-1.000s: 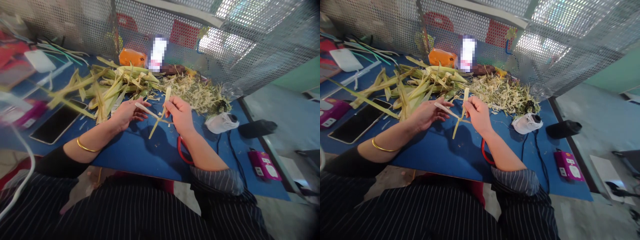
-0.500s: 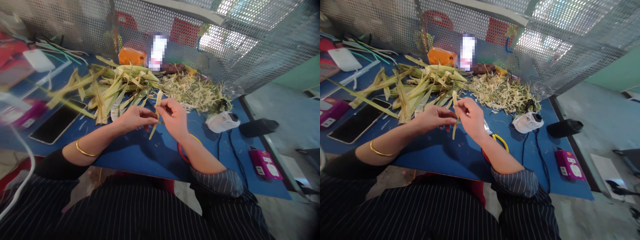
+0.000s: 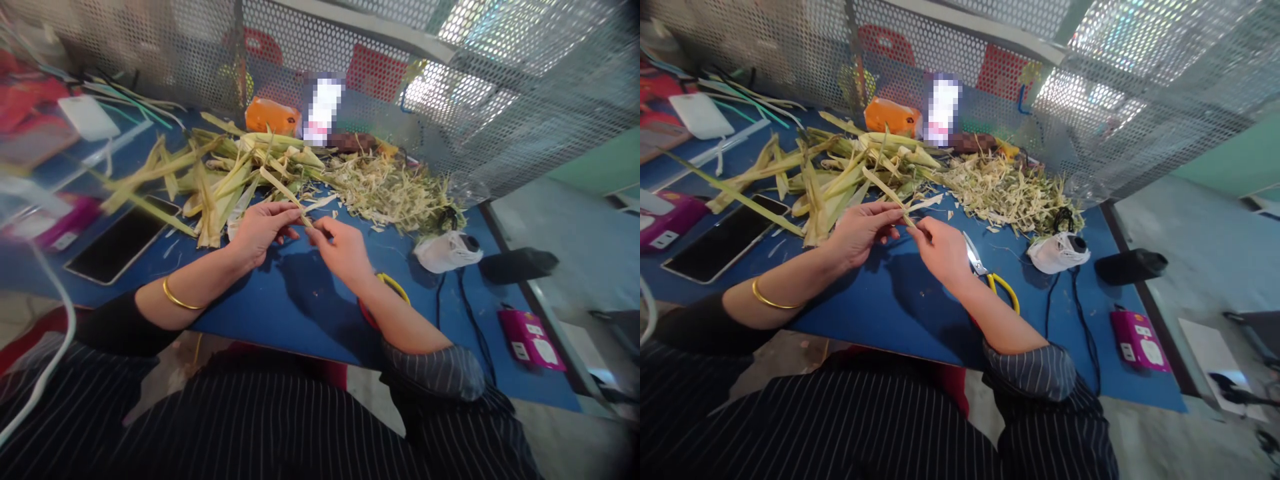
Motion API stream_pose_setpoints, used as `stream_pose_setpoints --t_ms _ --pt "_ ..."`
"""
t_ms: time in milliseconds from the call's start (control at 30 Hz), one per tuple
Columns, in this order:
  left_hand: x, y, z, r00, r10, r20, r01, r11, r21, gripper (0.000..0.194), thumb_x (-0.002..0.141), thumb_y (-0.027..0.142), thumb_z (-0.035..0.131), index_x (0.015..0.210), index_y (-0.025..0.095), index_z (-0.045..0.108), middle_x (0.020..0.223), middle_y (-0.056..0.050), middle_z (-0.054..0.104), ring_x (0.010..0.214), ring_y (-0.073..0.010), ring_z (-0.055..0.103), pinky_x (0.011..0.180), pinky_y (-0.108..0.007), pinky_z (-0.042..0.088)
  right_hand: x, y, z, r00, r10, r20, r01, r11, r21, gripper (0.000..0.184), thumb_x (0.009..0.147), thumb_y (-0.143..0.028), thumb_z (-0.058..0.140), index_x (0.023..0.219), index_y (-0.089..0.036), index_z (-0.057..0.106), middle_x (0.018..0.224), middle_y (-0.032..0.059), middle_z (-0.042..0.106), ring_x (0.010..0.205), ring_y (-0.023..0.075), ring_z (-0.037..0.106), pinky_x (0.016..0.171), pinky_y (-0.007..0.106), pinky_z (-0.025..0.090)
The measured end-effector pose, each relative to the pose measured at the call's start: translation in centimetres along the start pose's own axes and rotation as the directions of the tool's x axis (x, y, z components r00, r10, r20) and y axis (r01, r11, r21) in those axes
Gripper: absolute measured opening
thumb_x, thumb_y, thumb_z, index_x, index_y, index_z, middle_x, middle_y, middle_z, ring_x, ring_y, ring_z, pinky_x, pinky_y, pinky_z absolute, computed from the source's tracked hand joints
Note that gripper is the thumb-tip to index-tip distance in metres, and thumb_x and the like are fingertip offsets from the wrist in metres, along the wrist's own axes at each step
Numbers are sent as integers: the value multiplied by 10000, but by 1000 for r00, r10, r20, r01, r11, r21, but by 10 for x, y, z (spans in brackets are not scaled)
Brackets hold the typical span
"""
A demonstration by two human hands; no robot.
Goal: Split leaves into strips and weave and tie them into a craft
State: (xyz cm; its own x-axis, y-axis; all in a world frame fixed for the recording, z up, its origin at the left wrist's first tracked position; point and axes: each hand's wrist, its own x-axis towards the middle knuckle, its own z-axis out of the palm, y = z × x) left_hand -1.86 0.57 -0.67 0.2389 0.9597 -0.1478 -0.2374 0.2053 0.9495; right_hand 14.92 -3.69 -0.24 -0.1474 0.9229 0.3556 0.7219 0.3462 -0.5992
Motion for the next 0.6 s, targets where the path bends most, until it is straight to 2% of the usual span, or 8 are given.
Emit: stream_pose_setpoints --t_ms 100,233,333,467,600 --pt "0 0 0 997 -55 51 57 997 -54 254 693 311 788 869 144 713 748 -19 686 487 -67 587 381 -163 328 0 2 6 997 25 68 -30 996 85 303 938 -365 496 694 -197 560 632 -14 599 608 124 529 625 261 373" --pt "1 3 -1 975 -164 152 180 979 -99 306 657 275 821 923 163 721 701 8 658 467 -40 537 392 -150 322 4 5 2 986 76 147 -105 973 203 279 925 -366 506 717 -196 579 571 -26 568 558 122 537 602 256 377" --pt "2 1 -1 985 -113 130 117 993 -21 250 660 281 818 842 135 729 631 5 636 475 -48 539 415 -154 345 6 6 -1 978 115 176 -157 955 252 304 930 -386 487 715 -194 581 535 -32 547 528 119 533 582 252 372" --pt "2 0 -2 997 26 78 -31 997 68 255 682 316 803 845 132 735 735 -33 703 516 -68 588 445 -166 382 5 4 0 991 73 113 -86 990 113 336 936 -414 479 701 -193 574 552 -27 535 546 111 481 572 253 320" --pt "2 -2 -1 999 10 33 -9 1000 -12 284 664 270 807 903 137 730 777 -38 728 453 -51 547 408 -167 353 1 -3 3 995 26 100 -22 999 -37 346 946 -404 462 690 -191 555 569 -25 505 540 105 420 554 264 263"
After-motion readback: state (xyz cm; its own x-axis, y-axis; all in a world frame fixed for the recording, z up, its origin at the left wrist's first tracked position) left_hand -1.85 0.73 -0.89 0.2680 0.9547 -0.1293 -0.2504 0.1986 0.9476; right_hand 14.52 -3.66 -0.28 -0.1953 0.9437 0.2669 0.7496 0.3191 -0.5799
